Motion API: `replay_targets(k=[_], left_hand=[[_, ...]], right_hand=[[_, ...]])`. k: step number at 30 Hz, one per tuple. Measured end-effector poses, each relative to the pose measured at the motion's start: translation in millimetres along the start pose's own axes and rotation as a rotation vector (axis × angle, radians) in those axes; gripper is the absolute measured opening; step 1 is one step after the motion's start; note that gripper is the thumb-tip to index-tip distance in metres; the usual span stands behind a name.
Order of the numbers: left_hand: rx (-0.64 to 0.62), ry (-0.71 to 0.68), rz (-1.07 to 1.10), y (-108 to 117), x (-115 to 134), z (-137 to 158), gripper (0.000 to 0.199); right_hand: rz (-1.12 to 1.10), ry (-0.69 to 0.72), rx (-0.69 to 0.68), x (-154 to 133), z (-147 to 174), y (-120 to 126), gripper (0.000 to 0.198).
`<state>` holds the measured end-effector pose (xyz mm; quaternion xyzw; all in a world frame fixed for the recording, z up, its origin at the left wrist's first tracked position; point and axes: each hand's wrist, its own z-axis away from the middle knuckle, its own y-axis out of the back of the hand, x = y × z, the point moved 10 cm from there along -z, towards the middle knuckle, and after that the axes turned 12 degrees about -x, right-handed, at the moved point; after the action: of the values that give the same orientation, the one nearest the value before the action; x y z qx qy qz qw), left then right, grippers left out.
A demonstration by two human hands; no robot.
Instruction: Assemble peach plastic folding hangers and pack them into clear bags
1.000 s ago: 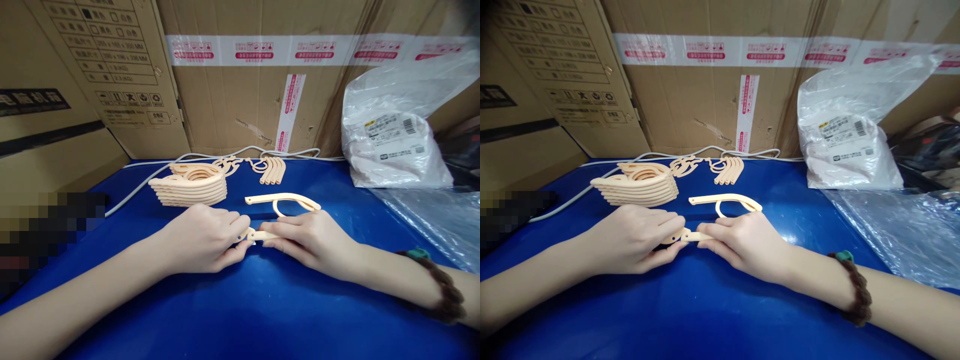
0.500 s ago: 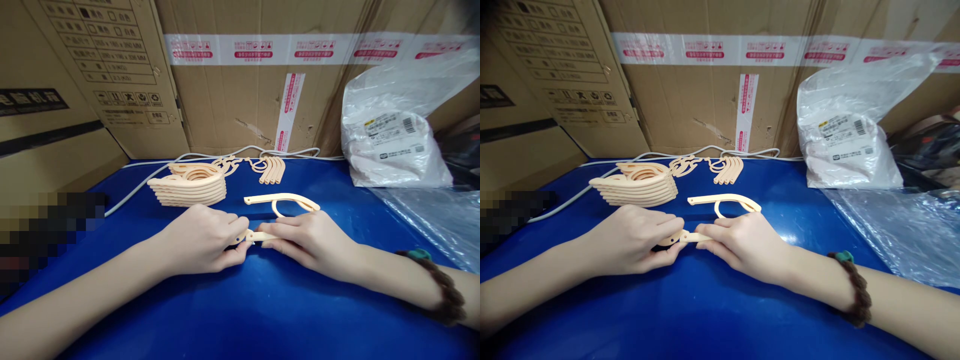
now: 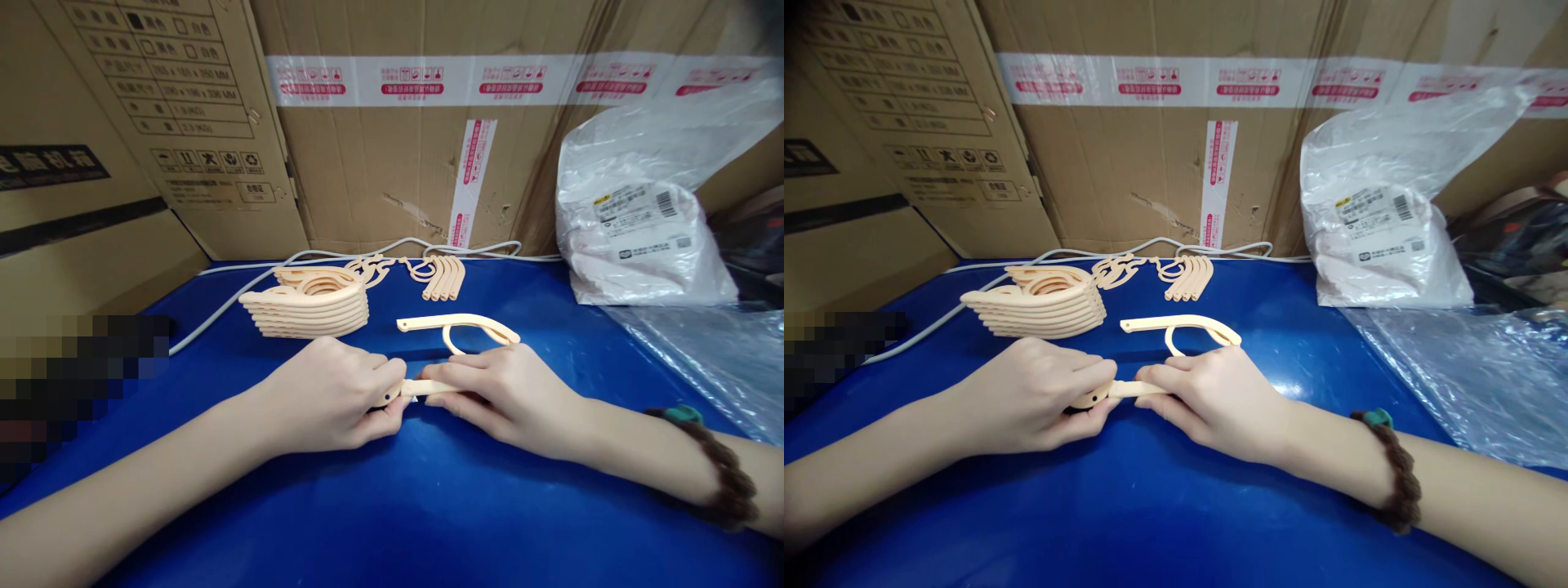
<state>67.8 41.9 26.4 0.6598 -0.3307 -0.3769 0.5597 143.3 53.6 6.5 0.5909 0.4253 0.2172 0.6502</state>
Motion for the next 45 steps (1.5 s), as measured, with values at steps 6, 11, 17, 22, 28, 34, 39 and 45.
replay_targets(k=[6, 11, 17, 22, 28, 34, 39, 45], left_hand=[[-0.010, 0.021, 0.001, -1.2, -1.5, 0.0, 0.025], [-0.020, 0.097, -0.037, -0.6, -8.3, -2.0, 0.024], [0.013, 0.138, -0.119, 6.5, -10.2, -2.2, 0.023], [0.050, 0.141, -0.154, 12.5, -9.0, -0.8, 0.026], [0.102, 0.124, -0.171, 19.5, -4.0, 0.9, 0.028], [0.086, 0.120, -0.158, 17.6, -2.5, 1.7, 0.026], [-0.008, 0.038, -0.029, 7.6, 2.2, 0.7, 0.019], [-0.161, -0.051, 0.091, -2.9, 14.9, -2.6, 0.014]], right_hand=[[-0.013, -0.010, -0.018, 2.0, -2.0, -0.6, 0.029], [0.003, -0.053, 0.068, 5.9, 0.1, 5.5, 0.029], [0.074, -0.071, 0.224, 5.3, 5.3, 20.1, 0.025], [0.031, -0.139, 0.316, 12.8, 8.9, 34.7, 0.015], [-0.207, -0.311, 0.400, 49.2, 14.3, 35.1, 0.018], [-0.290, -0.338, 0.313, 64.4, 7.3, 23.4, 0.025], [-0.257, -0.299, 0.253, 54.2, 2.4, 23.7, 0.027], [-0.221, -0.306, 0.256, 51.0, 2.7, 22.8, 0.024]])
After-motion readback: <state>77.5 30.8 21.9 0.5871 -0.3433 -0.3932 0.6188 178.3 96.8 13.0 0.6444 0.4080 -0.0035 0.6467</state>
